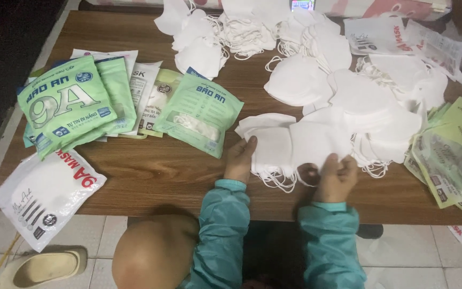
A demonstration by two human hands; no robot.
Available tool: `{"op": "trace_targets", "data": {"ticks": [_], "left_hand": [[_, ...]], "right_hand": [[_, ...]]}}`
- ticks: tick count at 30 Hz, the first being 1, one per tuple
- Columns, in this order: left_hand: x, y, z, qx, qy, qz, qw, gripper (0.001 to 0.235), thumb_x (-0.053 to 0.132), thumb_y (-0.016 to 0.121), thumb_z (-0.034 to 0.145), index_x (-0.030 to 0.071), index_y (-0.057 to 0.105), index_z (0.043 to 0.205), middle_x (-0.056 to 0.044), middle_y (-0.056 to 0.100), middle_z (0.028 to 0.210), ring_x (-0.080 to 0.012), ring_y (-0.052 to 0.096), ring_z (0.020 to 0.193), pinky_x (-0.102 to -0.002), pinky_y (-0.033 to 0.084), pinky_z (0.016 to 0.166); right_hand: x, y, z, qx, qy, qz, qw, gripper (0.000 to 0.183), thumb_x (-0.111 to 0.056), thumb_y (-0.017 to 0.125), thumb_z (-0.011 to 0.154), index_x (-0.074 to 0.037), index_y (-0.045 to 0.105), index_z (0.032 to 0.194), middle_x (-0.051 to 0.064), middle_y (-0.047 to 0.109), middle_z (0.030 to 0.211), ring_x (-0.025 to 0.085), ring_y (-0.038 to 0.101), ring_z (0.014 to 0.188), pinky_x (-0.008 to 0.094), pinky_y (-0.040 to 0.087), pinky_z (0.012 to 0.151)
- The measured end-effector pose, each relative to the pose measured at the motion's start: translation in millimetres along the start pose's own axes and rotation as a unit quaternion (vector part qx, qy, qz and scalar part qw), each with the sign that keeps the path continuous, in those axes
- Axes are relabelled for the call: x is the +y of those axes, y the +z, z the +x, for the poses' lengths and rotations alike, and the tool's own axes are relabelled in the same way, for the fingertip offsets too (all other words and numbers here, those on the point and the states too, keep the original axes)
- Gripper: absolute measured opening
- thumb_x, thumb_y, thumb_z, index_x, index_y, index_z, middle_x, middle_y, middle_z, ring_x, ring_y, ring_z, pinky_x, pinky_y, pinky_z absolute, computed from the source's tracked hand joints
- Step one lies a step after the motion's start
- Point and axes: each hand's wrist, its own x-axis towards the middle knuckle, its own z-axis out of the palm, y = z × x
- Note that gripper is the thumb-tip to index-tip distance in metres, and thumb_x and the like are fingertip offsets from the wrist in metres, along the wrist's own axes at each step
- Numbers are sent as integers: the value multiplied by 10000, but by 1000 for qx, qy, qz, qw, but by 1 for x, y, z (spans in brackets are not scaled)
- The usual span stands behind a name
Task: The person is folding white face masks and stacking them on a wooden table next to piles of packaging bags.
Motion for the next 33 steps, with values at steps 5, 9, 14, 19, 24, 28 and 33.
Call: {"op": "trace_targets", "data": {"ticks": [5,9,14,19,24,28,33], "left_hand": [[37,17,-26,7,-26,29,999,665,422,588,1034,-52,445,1477,-271,520,1438,-344,500,1352,-496,416,1156],[29,14,-19,10,-46,42,998,685,458,520,1052,-41,405,1506,-258,496,1476,-336,466,1396,-501,370,1191],[0,2,0,-20,11,50,998,613,360,714,989,-13,512,1432,-218,633,1298,-279,619,1200,-474,516,1053],[1,7,-4,5,37,60,998,517,278,668,1020,-19,514,1414,-205,623,1294,-246,608,1191,-457,528,1046],[21,24,-25,48,227,82,969,572,15,567,1003,-105,316,1503,-370,259,1556,-451,238,1480,-557,217,1252],[25,27,-20,79,246,134,957,695,23,591,983,24,249,1588,-263,220,1641,-399,188,1525,-512,155,1277],[-6,18,5,59,280,116,951,247,71,579,1036,91,712,1243,-104,694,1244,-183,576,1245,-410,379,1169]], "right_hand": [[-67,39,-37,-12,63,86,994,43,-99,618,1039,-140,606,1033,54,643,802,133,638,581,230,585,469],[-83,63,-67,-67,1,10,998,124,-38,707,945,-100,617,1005,28,601,812,101,576,712,230,514,535],[-64,54,-49,-149,-50,-61,986,143,-92,746,922,-65,649,1024,104,676,873,209,638,852,374,549,727],[-24,21,41,-130,-261,-177,940,127,-177,712,994,-93,707,1089,134,727,1016,307,703,999,413,541,873],[-30,29,105,-137,-185,-489,841,618,-317,838,899,-91,595,1421,175,597,1311,359,572,1171,451,509,943],[-53,52,117,-183,-187,-563,784,771,-306,852,816,-123,543,1498,203,547,1430,422,548,1232,534,496,976],[-50,53,135,-260,-217,-692,637,590,-397,797,799,-211,683,1346,76,691,1237,323,600,1185,462,527,931]]}}
